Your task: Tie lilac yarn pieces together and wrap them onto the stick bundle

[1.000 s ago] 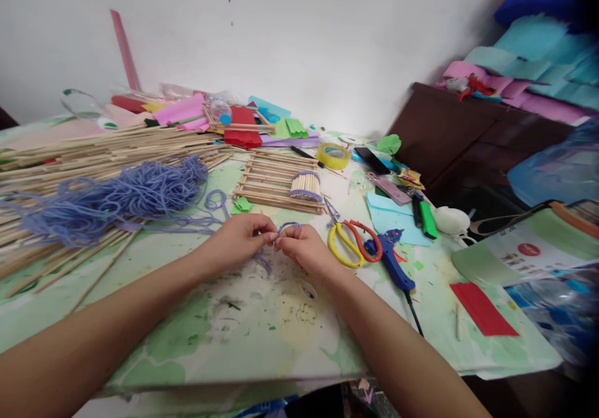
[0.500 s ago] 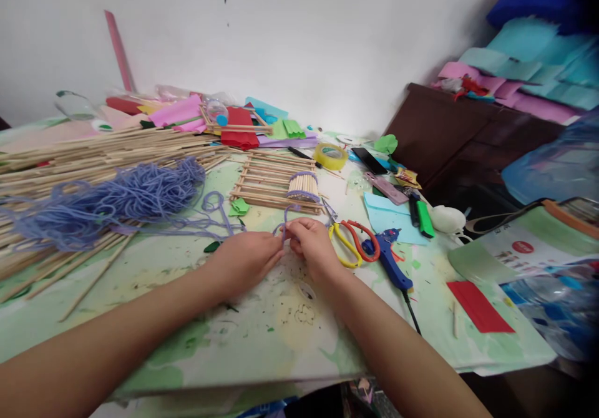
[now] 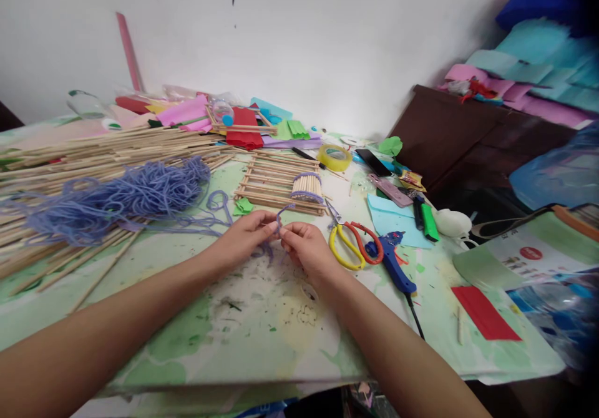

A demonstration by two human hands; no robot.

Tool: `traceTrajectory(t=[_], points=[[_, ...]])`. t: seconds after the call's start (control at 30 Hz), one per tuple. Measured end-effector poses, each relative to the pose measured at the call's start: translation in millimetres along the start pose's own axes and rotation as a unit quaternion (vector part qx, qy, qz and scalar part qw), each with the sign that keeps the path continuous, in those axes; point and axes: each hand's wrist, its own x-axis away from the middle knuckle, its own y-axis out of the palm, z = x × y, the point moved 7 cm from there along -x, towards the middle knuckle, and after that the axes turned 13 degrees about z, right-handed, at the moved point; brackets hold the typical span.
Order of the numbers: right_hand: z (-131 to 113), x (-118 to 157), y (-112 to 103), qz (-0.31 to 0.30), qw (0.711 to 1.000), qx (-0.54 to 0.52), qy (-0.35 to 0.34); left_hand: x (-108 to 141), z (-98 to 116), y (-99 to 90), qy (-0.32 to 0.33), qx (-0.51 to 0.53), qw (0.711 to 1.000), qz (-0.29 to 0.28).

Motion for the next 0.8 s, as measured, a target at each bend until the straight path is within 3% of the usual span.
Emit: traceTrajectory(t=[0.1,0.17,0.37,0.5,0.6,0.67,0.8], points=[[0,-3,-1,0.007,0.998,0.032,-0.045,6,-7,7.0,-0.076,0.025,0.996,-0.038],[1,-4,-1,0.000,0.997,0.051,-0.059,7,-7,4.3,-0.086,0.007,0.996,-0.031],[-2,-4,-1,-0.012,0.994,0.062,-0.092,-4,4,-11.8,-0.009,-0.077,0.997,-0.007],[-4,-3,0,-0.021,0.982,0.130,-0.132,-6,10,-15.8,0.034,-0.166,0.985,-0.002],[-11,1,0,-0.015,0.956,0.222,-0.189,-3,21,-16.4,0.095,-0.253,0.963,0.013],[-20,5,-2,0.014,0.923,0.301,-0.239,-2,26,-17.8,0.116,-0.284,0.951,0.029],[-36,15,-6,0.078,0.859,0.398,-0.312,-4,22,-23.9,0.095,-0.250,0.961,0.073]])
